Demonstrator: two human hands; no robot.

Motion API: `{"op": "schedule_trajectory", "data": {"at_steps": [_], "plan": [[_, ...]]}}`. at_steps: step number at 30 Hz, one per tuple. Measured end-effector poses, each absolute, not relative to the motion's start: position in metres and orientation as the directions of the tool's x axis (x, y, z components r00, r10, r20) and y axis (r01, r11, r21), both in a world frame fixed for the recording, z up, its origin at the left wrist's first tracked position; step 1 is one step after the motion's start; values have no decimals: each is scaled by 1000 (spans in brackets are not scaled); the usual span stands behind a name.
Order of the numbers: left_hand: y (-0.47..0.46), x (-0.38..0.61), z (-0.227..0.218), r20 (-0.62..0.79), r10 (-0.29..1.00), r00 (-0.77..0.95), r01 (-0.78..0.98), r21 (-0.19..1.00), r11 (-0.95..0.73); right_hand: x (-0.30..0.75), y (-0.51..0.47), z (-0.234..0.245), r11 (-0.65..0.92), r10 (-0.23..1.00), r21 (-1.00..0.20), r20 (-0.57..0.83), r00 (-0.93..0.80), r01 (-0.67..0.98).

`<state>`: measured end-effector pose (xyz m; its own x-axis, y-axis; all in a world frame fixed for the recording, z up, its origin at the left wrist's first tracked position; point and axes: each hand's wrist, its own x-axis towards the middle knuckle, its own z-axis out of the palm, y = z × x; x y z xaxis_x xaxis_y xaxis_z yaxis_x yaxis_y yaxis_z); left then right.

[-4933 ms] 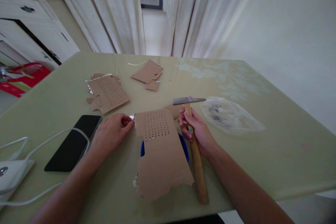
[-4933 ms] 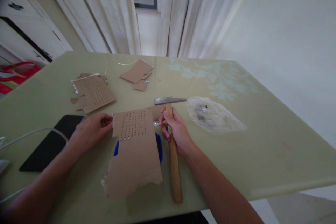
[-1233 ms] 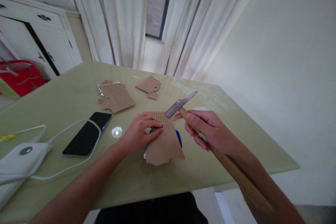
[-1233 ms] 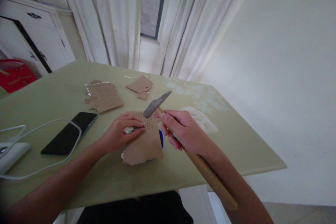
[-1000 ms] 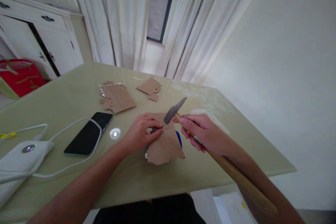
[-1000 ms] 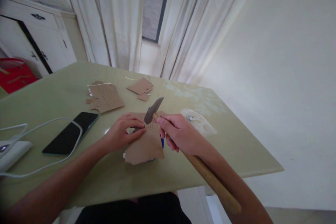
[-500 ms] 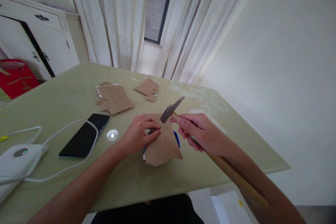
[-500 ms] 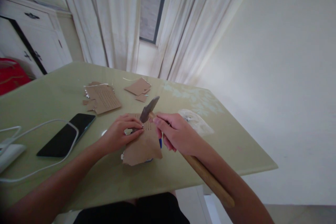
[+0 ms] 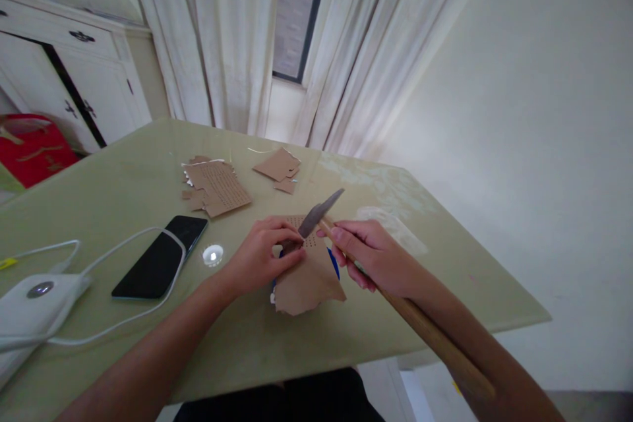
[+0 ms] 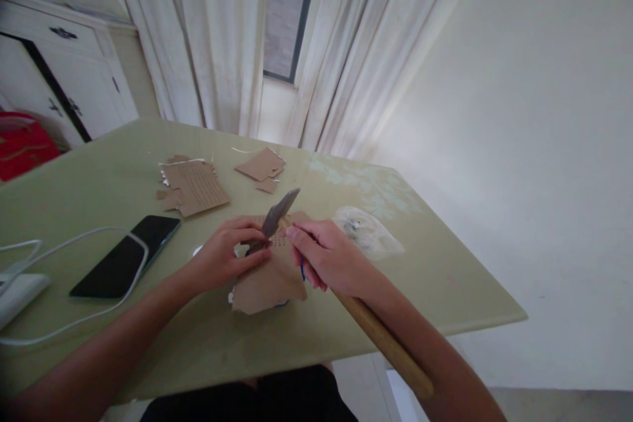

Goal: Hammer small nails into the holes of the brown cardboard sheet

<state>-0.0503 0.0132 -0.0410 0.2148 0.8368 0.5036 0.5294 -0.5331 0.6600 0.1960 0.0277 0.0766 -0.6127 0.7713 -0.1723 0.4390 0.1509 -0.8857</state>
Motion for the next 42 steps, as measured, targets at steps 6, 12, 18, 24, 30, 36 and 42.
{"op": "schedule_trajectory", "data": {"at_steps": [6, 12, 18, 24, 30, 36, 42], "plan": [[11, -50, -41, 471, 854, 223, 529, 677, -511, 197, 27, 67, 152, 762, -888, -174, -623, 434], [11, -50, -43, 462, 863, 204, 534, 687, -493, 197, 29, 62, 128, 764, -897, -183, -619, 422], [10, -49, -44, 457, 863, 215, 503, 705, -499, 197, 31, 49, 88, 733, -906, -223, -642, 415], [13, -66, -37, 479, 875, -73, 506, 774, -381, 202, 67, 35, -71, 873, -995, -28, -488, -70], [32, -105, -54, 335, 888, -316, 762, 647, 26, 198, 120, -23, -291, 905, -906, -157, -395, -307], [35, -109, -70, 169, 969, -181, 870, 487, 77, 203, 114, -55, -331, 879, -906, -193, -437, -265], [31, -107, -78, 125, 989, -85, 893, 450, 20, 198, 99, -48, -389, 858, -862, -211, -468, -326]]}}
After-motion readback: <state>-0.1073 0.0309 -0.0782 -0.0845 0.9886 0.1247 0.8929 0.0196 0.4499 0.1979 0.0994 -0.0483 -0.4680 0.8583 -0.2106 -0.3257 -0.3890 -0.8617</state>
